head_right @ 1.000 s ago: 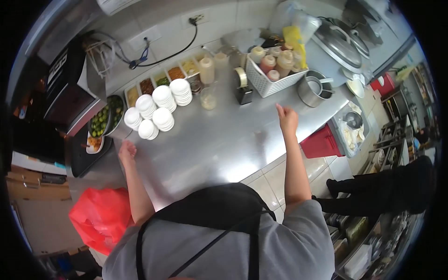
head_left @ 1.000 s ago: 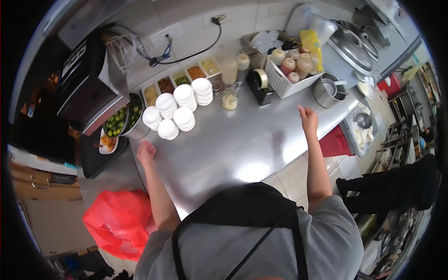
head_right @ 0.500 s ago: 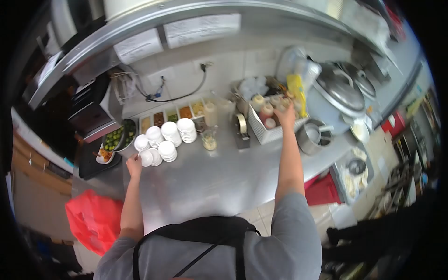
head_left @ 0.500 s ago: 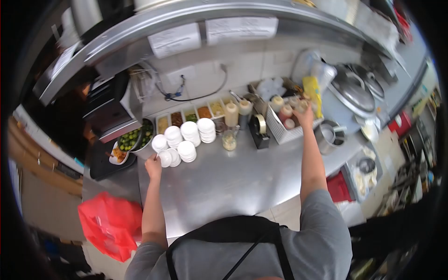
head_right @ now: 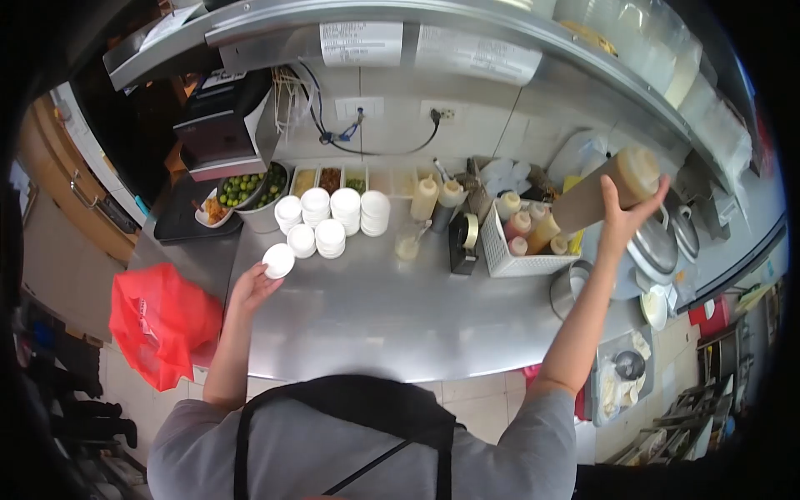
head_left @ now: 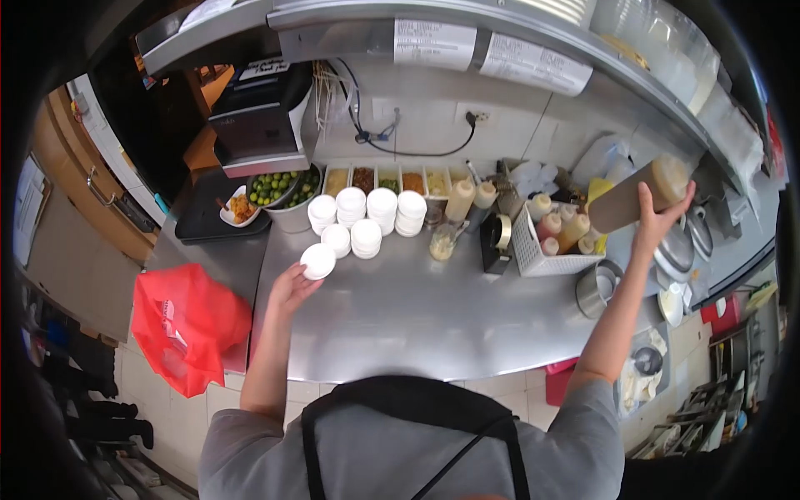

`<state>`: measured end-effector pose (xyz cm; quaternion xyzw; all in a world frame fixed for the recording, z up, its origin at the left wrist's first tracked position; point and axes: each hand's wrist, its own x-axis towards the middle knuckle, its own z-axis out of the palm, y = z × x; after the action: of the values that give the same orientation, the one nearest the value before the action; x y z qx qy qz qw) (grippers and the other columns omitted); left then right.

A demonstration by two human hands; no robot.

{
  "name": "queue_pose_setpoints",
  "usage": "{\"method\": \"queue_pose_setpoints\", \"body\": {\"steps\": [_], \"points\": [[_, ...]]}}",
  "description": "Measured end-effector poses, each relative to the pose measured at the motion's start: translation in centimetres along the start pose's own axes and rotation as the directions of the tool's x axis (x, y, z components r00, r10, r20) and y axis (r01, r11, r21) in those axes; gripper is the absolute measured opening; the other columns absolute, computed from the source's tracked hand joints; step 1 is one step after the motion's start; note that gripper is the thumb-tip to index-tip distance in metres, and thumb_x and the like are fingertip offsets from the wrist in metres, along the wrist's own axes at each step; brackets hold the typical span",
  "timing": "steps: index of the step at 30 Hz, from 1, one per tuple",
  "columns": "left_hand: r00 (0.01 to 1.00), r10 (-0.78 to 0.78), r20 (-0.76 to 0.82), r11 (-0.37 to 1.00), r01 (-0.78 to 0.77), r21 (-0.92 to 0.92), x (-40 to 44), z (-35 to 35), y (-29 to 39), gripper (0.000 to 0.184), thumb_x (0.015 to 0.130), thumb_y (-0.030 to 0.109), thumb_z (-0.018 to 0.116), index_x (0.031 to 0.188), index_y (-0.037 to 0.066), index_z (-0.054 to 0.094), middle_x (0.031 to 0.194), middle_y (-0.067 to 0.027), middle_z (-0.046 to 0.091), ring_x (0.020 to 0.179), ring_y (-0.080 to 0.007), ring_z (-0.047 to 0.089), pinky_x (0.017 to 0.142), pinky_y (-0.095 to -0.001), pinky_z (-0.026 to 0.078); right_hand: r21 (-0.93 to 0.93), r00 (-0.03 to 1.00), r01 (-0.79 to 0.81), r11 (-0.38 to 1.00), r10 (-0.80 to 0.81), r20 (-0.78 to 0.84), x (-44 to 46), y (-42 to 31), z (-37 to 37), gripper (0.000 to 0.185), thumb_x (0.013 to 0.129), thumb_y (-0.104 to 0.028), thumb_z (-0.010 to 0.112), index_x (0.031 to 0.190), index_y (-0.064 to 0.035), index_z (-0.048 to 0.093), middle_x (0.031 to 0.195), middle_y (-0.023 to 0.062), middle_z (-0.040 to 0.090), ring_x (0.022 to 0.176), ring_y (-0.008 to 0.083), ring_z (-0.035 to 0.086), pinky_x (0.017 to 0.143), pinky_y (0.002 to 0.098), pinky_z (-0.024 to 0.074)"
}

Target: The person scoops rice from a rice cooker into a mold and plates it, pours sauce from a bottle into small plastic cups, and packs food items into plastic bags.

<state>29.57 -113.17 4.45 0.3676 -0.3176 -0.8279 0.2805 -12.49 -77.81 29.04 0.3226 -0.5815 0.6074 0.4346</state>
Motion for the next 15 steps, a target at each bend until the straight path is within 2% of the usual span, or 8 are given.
{"method": "queue_pose_setpoints", "body": {"steps": [3,5,7,10,11,12,14,15], "points": [[0.992,-0.043,0.115,0.997,0.05,-0.058,-0.7,3.2,-1.3,0.032,0.082,0.007,0.049,0.112,0.0,0.041,0.108,-0.014,0.052,0.102,-0.0241,0.051,0.087,-0.0388,0.044,-0.005,0.985,-0.122,0.993,0.121,0.124,-4.5,-0.9,-0.2,0.075,0.064,-0.021,0.074,0.122,-0.0017,0.031,0.109,0.0131,0.045,0.104,0.0216,0.043,0.09,0.0317,0.031],[0.984,-0.06,0.17,0.996,0.069,-0.051,-1.2,4.8,-1.9,0.031,0.082,0.007,0.05,0.112,0.0,0.042,0.109,-0.014,0.051,0.102,-0.0236,0.051,0.088,-0.0381,0.043,0.015,0.902,-0.298,0.954,0.277,0.332,-8.4,-3.1,-0.2,0.071,0.063,-0.023,0.074,0.119,-0.0009,0.036,0.111,0.0126,0.046,0.103,0.0218,0.045,0.089,0.0332,0.0333],[0.955,-0.084,0.283,0.996,0.088,-0.002,-1.4,6.0,-2.6,0.032,0.082,0.008,0.052,0.111,-0.002,0.042,0.109,-0.0133,0.051,0.101,-0.0226,0.051,0.089,-0.0357,0.042,0.035,0.711,-0.502,0.864,0.389,0.585,-12.0,-4.2,-0.4,0.075,0.063,-0.024,0.073,0.122,-0.0014,0.034,0.112,0.0127,0.048,0.102,0.0222,0.047,0.087,0.0338,0.037],[0.931,-0.135,0.34,0.99,0.116,0.076,-2.4,7.8,-3.4,0.032,0.082,0.01,0.054,0.109,-0.004,0.043,0.107,-0.0124,0.052,0.1,-0.021,0.052,0.087,-0.0332,0.043,-0.057,0.204,-0.888,0.457,0.502,0.84,-16.8,-7.6,0.4,0.076,0.064,-0.025,0.071,0.125,-0.0022,0.031,0.113,0.0123,0.047,0.103,0.021,0.047,0.086,0.0327,0.0386],[0.921,-0.147,0.36,0.988,0.121,0.094,-2.4,8.0,-3.9,0.034,0.082,0.01,0.055,0.11,-0.005,0.043,0.106,-0.012,0.053,0.098,-0.0196,0.053,0.086,-0.0317,0.044,-0.143,0.041,-0.925,0.353,0.467,0.884,-17.9,-8.9,0.7,0.078,0.064,-0.025,0.071,0.126,-0.0019,0.03,0.114,0.0117,0.047,0.102,0.0201,0.046,0.085,0.0327,0.0391],[0.921,-0.177,0.347,0.983,0.149,0.105,-2.3,8.1,-4.5,0.034,0.082,0.01,0.055,0.11,-0.005,0.043,0.106,-0.012,0.053,0.098,-0.0196,0.053,0.086,-0.0317,0.044,-0.161,0.021,-0.93,0.329,0.486,0.874,-19.1,-9.8,0.9,0.078,0.064,-0.025,0.071,0.126,-0.0019,0.03,0.114,0.0117,0.047,0.102,0.0201,0.046,0.085,0.0327,0.0391],[0.903,-0.175,0.393,0.981,0.127,0.145,-2.4,8.3,-5.7,0.037,0.081,0.011,0.056,0.112,-0.005,0.044,0.104,-0.0117,0.055,0.095,-0.0186,0.054,0.084,-0.0308,0.045,-0.393,-0.321,-0.89,0.231,0.297,0.9,-21.4,-11.2,1.2,0.078,0.067,-0.029,0.069,0.127,-0.0019,0.029,0.115,0.0115,0.045,0.103,0.0189,0.045,0.084,0.0324,0.0394],[0.901,-0.207,0.38,0.975,0.159,0.155,-2.7,8.2,-6.3,0.037,0.081,0.011,0.056,0.112,-0.005,0.044,0.104,-0.0117,0.055,0.095,-0.0186,0.054,0.084,-0.0308,0.045,-0.411,-0.34,-0.889,0.202,0.31,0.888,-22.3,-11.9,1.0,0.078,0.067,-0.029,0.069,0.127,-0.0019,0.029,0.115,0.0115,0.045,0.103,0.0189,0.045,0.084,0.0324,0.0394]]}}
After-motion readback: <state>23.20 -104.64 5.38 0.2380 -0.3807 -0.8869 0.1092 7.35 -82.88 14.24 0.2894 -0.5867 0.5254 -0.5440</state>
